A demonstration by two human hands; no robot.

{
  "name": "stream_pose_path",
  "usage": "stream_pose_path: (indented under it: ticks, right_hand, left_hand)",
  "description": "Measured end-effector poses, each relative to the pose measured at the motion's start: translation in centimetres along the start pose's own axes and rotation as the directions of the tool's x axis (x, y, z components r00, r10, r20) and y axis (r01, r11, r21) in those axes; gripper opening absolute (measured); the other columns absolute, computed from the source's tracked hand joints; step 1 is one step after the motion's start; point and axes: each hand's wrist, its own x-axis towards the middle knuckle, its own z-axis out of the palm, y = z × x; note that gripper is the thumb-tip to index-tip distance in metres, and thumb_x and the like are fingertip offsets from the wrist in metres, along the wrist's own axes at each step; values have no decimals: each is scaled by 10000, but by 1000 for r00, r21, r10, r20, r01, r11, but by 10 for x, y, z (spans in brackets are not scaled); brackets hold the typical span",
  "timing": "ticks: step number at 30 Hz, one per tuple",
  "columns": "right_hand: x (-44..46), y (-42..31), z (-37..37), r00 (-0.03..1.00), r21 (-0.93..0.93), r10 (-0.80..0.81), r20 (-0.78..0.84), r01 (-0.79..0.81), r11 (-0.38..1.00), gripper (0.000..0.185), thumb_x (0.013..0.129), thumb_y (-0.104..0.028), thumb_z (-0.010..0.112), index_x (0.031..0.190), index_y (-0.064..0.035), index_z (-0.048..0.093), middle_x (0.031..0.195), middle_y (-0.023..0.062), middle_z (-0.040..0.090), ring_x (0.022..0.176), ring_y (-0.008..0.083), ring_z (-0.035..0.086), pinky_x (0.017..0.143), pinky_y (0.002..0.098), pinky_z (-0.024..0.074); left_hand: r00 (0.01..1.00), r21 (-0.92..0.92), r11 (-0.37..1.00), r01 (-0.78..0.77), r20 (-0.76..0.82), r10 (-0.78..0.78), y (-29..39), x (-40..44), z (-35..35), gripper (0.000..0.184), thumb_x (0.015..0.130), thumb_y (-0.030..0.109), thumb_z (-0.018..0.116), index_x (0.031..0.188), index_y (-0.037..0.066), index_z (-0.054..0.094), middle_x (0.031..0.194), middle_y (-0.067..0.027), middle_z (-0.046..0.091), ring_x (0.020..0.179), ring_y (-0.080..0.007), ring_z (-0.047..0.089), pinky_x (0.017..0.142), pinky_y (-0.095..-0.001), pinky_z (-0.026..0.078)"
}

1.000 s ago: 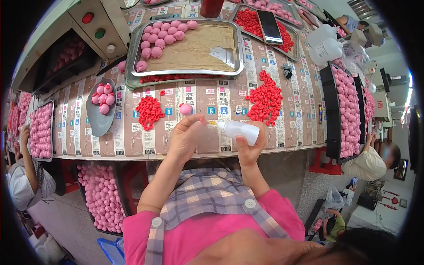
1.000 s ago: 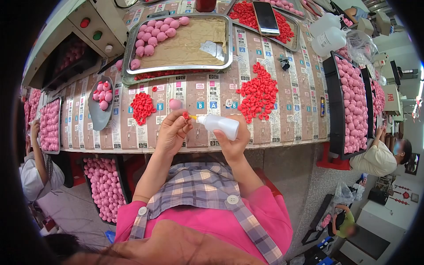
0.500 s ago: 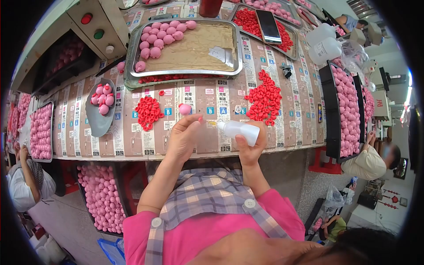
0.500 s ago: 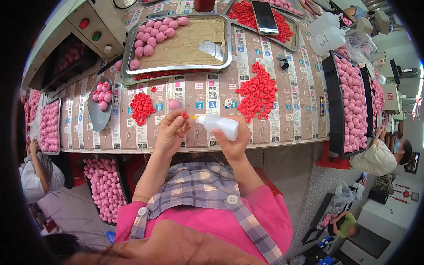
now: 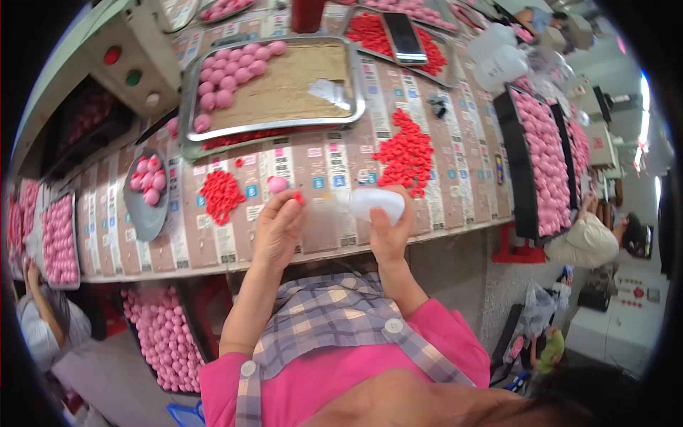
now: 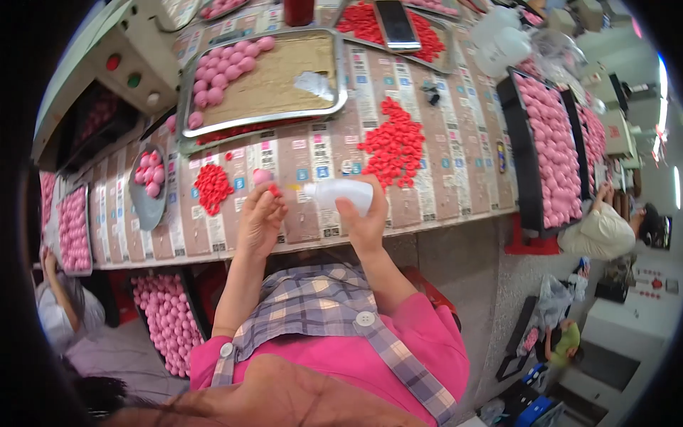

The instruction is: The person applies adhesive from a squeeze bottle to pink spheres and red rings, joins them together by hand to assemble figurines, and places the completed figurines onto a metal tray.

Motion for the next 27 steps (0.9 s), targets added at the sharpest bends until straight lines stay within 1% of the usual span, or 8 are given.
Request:
stream_pose_path:
  ticks: [3, 8, 12, 16, 20, 22, 25, 27]
  right_hand:
    - [14, 12, -25, 972, 170, 229, 45, -234, 957, 398, 746, -214, 670, 1043, -22, 488, 917, 60, 551, 818, 147, 548, 670, 272, 457]
    - [52, 5, -63, 974, 344, 193, -122, -141, 928, 366, 768, -132, 645, 1072, 10, 498, 1000, 103, 579, 871, 181, 585, 642, 256, 471]
    - [90, 7, -127, 969, -96, 119, -215, -142, 985, 283, 778, -82, 604, 1042, -16, 525, 910, 73, 603, 811, 143, 584, 635, 238, 459]
    - [121, 46, -190, 978, -527, -67, -199, -48, 849, 252, 771, -53, 591, 1016, -21, 540, 869, 57, 610, 777, 109, 575, 648, 240, 452]
    - [124, 48, -196, 943, -713, -134, -304, -132, 689, 410, 700, -171, 684, 1034, -7, 511, 850, 115, 618, 725, 194, 593, 649, 316, 457]
    - [127, 65, -202, 923, -700, -193, -333, -105, 707, 413, 708, -113, 665, 1068, -1, 497, 842, 76, 595, 734, 156, 570, 645, 286, 445]
    - [115, 40, -177, 762, -957, -611, -215, -38, 288, 450, 669, -171, 691, 1070, -60, 518, 883, 122, 589, 818, 266, 547, 745, 347, 417]
    - [104, 1, -131, 682, -939, -713, -165, 112, 325, 401, 663, -143, 684, 1030, -69, 541, 897, 116, 573, 849, 265, 531, 760, 350, 406]
  left_hand:
    - [1000, -18, 1000, -11, 8, 11, 3, 0, -3, 205, 837, 80, 547, 1035, 28, 541, 893, -54, 592, 786, -117, 578, 702, -245, 499]
    - [999, -39, 998, -46, 9, 46, 8, 1, -3, 202, 844, 84, 538, 1037, 26, 534, 894, -63, 590, 787, -127, 582, 691, -244, 516]
    - [997, -45, 996, -74, 21, 75, 13, 0, -4, 197, 842, 84, 541, 1031, 28, 534, 894, -60, 591, 782, -135, 583, 699, -245, 517]
    - [994, 2, 995, -96, -48, 96, 17, -1, -10, 236, 831, 97, 562, 1054, 33, 515, 904, -61, 585, 776, -129, 579, 694, -244, 504]
    - [989, 5, 994, -110, -96, 110, 22, 0, -16, 334, 837, 134, 562, 1135, 26, 458, 938, -56, 573, 790, -119, 559, 686, -226, 483]
    - [988, -30, 988, -154, -26, 153, 25, 3, -23, 303, 854, 111, 528, 1134, 15, 462, 950, -72, 574, 789, -143, 563, 718, -247, 500]
    - [983, -110, 978, -177, 29, 181, 33, 4, -27, 262, 860, 114, 519, 1099, 10, 492, 939, -82, 567, 807, -144, 554, 719, -252, 512]
    - [977, -112, 972, -207, 30, 212, 38, 5, -27, 244, 861, 114, 517, 1082, 11, 507, 932, -85, 562, 819, -143, 548, 711, -248, 515]
